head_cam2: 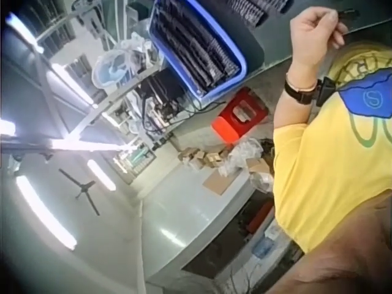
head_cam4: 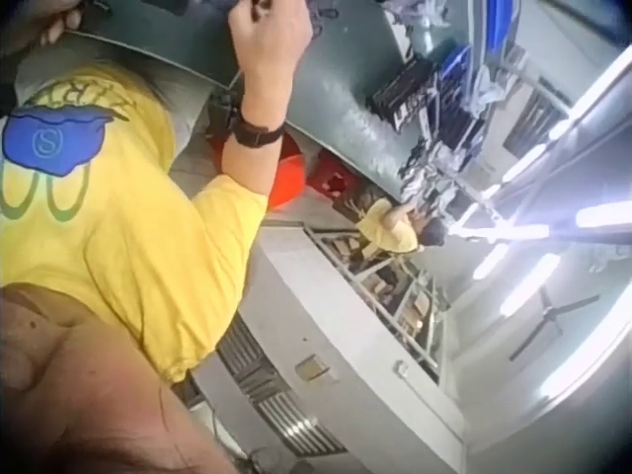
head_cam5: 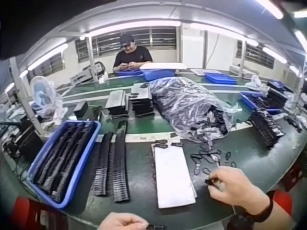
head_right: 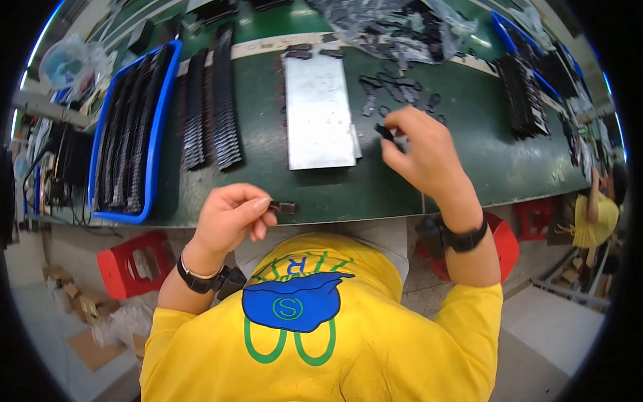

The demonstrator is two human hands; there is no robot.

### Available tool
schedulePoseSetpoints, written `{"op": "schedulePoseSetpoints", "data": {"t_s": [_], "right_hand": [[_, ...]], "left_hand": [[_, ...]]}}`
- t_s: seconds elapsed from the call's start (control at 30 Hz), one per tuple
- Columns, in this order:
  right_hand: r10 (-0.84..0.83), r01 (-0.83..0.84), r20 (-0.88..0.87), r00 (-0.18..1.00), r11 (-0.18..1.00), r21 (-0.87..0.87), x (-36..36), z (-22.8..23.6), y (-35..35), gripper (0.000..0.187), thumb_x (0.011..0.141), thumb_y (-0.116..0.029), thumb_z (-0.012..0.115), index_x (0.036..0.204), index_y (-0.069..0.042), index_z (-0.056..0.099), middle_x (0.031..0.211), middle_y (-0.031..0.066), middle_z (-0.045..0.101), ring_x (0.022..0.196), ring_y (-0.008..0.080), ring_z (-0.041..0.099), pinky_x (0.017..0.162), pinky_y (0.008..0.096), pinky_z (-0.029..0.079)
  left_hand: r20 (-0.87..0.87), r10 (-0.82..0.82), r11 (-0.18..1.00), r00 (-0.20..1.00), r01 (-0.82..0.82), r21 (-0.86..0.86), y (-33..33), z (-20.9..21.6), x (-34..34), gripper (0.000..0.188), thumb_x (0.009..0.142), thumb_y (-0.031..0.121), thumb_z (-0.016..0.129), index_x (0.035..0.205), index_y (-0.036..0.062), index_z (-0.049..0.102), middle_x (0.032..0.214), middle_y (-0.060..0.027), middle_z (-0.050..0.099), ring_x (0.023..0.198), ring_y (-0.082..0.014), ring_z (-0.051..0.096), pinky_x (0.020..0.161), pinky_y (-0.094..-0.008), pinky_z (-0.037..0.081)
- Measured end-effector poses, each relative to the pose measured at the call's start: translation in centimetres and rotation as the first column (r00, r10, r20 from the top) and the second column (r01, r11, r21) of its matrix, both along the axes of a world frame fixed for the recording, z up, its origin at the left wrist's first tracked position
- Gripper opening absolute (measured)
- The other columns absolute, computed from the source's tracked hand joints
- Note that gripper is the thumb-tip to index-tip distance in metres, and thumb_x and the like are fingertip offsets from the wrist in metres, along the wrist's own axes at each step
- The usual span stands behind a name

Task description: The person picks up a speaker and a plastic housing, presses the speaker into the housing, and places the assembled unit onto a metal plate. This process is repeated for several units, occasionally moving aside other housings on the table.

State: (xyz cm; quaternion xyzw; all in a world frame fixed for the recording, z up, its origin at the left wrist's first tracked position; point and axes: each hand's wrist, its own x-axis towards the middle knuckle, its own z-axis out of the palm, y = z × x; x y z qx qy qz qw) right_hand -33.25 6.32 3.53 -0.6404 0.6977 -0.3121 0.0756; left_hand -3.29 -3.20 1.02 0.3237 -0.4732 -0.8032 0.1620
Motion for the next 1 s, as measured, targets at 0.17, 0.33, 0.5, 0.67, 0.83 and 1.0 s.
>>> {"op": "schedulePoseSetpoints", "data": {"t_s": [0.17,0.33,0.5,0.67,0.83,1.0], "right_hand": [[0.181,-0.137,0.382,0.906,0.981,-0.14,5.5,1.2,2.7,0.024,0.069,0.004,0.064,0.092,0.002,0.061,0.086,0.0117,0.06,0.072,0.0219,0.058,0.067,0.0281,0.048],[0.385,-0.322,0.224,0.896,0.907,-0.27,8.9,0.1,2.0,0.03,0.064,0.004,0.071,0.092,0.002,0.061,0.087,0.0125,0.06,0.071,0.0244,0.059,0.063,0.0303,0.048],[0.361,-0.338,0.046,0.931,0.905,-0.259,10.3,-0.2,1.7,0.031,0.063,0.002,0.075,0.091,0.0,0.061,0.087,0.0137,0.061,0.074,0.0289,0.06,0.061,0.0338,0.05],[0.304,-0.303,-0.035,0.952,0.921,-0.247,11.0,-0.4,1.9,0.031,0.063,0.002,0.074,0.091,0.0,0.06,0.09,0.0151,0.064,0.074,0.0306,0.062,0.061,0.0358,0.05],[0.301,-0.299,-0.023,0.953,0.926,-0.23,11.0,-0.6,1.9,0.031,0.064,0.002,0.074,0.092,0.001,0.06,0.091,0.0158,0.065,0.072,0.0311,0.063,0.062,0.0366,0.051],[0.293,-0.29,-0.017,0.956,0.932,-0.22,11.0,-0.5,1.9,0.031,0.064,0.002,0.074,0.092,0.001,0.06,0.09,0.0156,0.065,0.072,0.0313,0.063,0.062,0.0365,0.051]], "left_hand": [[-0.002,-0.017,1.0,1.0,0.017,0.002,0.2,-0.1,-0.1,0.016,0.093,0.012,0.059,0.096,-0.0029,0.064,0.077,-0.0098,0.068,0.057,-0.0089,0.061,0.049,-0.0191,0.047],[0.021,-0.057,0.997,0.998,0.058,-0.046,0.6,0.1,-0.6,0.019,0.094,0.015,0.058,0.097,-0.0012,0.065,0.078,-0.0055,0.067,0.06,-0.0064,0.06,0.052,-0.0185,0.048],[0.029,-0.072,0.996,0.997,0.073,-0.056,1.1,0.1,-0.8,0.019,0.094,0.015,0.057,0.099,-0.0012,0.065,0.079,-0.0053,0.067,0.061,-0.0064,0.06,0.053,-0.0188,0.048],[0.041,-0.071,0.994,0.997,0.074,-0.074,1.2,0.3,-0.8,0.019,0.095,0.012,0.055,0.1,-0.0032,0.064,0.08,-0.0105,0.069,0.061,-0.009,0.062,0.052,-0.0193,0.049],[0.023,-0.096,0.993,0.995,0.098,-0.064,1.2,0.3,-0.8,0.019,0.095,0.012,0.055,0.101,-0.0033,0.064,0.081,-0.0109,0.069,0.062,-0.0094,0.063,0.053,-0.0193,0.05],[0.018,-0.101,0.993,0.995,0.102,-0.062,1.3,0.2,-0.8,0.018,0.095,0.012,0.055,0.101,-0.003,0.064,0.082,-0.0107,0.069,0.062,-0.0093,0.063,0.054,-0.0191,0.05]]}}
